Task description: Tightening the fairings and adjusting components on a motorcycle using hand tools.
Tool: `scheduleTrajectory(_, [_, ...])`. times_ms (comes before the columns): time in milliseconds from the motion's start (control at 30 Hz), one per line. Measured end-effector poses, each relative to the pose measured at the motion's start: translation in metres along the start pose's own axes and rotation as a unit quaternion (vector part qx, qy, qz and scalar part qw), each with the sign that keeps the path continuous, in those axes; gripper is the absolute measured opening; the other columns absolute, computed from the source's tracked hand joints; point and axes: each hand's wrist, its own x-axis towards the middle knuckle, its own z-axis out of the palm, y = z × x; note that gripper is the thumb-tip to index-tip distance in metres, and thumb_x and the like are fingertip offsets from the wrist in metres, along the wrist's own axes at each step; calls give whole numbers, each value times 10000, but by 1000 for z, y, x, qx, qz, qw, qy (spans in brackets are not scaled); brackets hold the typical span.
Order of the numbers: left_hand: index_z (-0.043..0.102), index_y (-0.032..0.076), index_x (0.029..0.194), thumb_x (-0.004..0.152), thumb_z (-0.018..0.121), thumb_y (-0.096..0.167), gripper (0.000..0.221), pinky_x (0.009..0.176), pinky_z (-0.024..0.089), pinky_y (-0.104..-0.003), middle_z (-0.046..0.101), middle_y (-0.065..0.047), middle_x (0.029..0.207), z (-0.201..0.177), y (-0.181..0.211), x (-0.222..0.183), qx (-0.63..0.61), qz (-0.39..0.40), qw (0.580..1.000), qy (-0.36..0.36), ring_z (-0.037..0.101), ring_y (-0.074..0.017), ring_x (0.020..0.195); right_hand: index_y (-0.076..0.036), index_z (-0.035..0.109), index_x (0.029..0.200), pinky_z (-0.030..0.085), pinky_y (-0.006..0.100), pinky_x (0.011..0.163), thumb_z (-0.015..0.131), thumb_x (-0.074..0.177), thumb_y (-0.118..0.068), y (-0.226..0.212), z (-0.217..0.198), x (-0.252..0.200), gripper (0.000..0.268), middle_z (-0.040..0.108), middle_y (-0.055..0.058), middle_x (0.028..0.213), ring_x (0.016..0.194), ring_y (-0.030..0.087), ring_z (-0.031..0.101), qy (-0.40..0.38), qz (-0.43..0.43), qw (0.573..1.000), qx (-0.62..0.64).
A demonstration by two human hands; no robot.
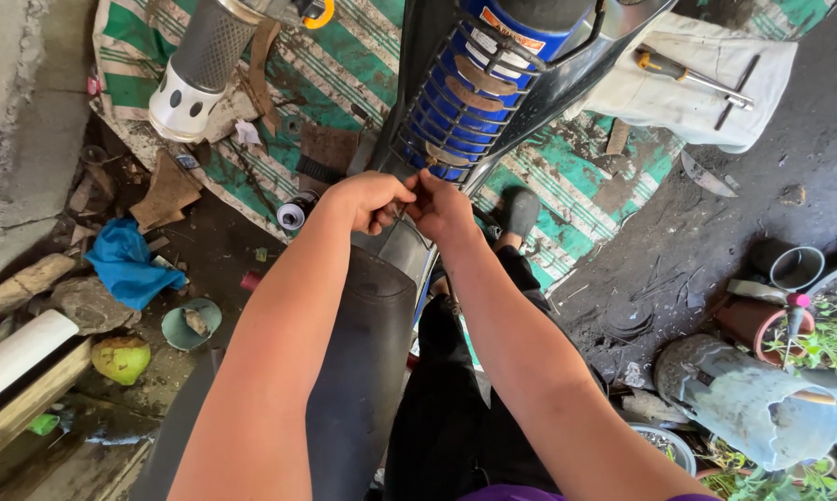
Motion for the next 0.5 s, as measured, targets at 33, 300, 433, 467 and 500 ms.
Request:
scheduleTrajectory(33, [701, 120, 809, 948, 787, 251, 209, 579, 311, -327, 380, 85, 631, 1, 2, -6, -1, 1, 1000, 0, 414, -91, 517, -31, 732, 1172, 535, 410, 789, 654, 1136, -226, -1, 7, -11, 214, 779, 139, 998, 952, 292, 724, -1, 0, 1000, -1])
scheduleTrajectory(300, [612, 167, 828, 913, 904, 233, 312, 542, 292, -284, 394, 66, 623, 3, 5, -14, 27, 12, 999, 16, 417, -81, 515, -52, 695, 1177, 449, 439, 686, 578, 1153, -216, -5, 8, -8, 203, 740, 95, 997, 875, 309, 688, -34, 8, 999, 5])
scheduleTrajectory(433, [657, 129, 835, 903, 926, 242, 299, 546, 306, -294, 396, 71, 632, 6, 9, -24, 29, 24, 999, 20, 430, -89, 515, -34, 716, 1118, 472, 447, 684, 691, 1119, -188, -6, 0, -2, 156, 762, 122, 1001, 873, 336, 706, -41, -5, 999, -17])
scheduleTrajectory(467, [635, 144, 834, 910, 926, 277, 329, 542, 298, -289, 403, 63, 620, 6, 10, -26, 13, 24, 999, 22, 432, -93, 508, -23, 715, 1131, 468, 440, 685, 684, 1125, -188, -8, 0, -3, 168, 761, 121, 1003, 863, 324, 687, -28, -5, 999, -21])
scheduleTrajectory(500, [614, 158, 833, 917, 927, 313, 359, 537, 289, -284, 409, 56, 608, 6, 11, -30, -3, 23, 999, 25, 434, -97, 501, -13, 714, 1144, 463, 432, 686, 678, 1132, -189, -9, 0, -5, 180, 760, 119, 1005, 853, 311, 667, -16, -4, 1000, -26])
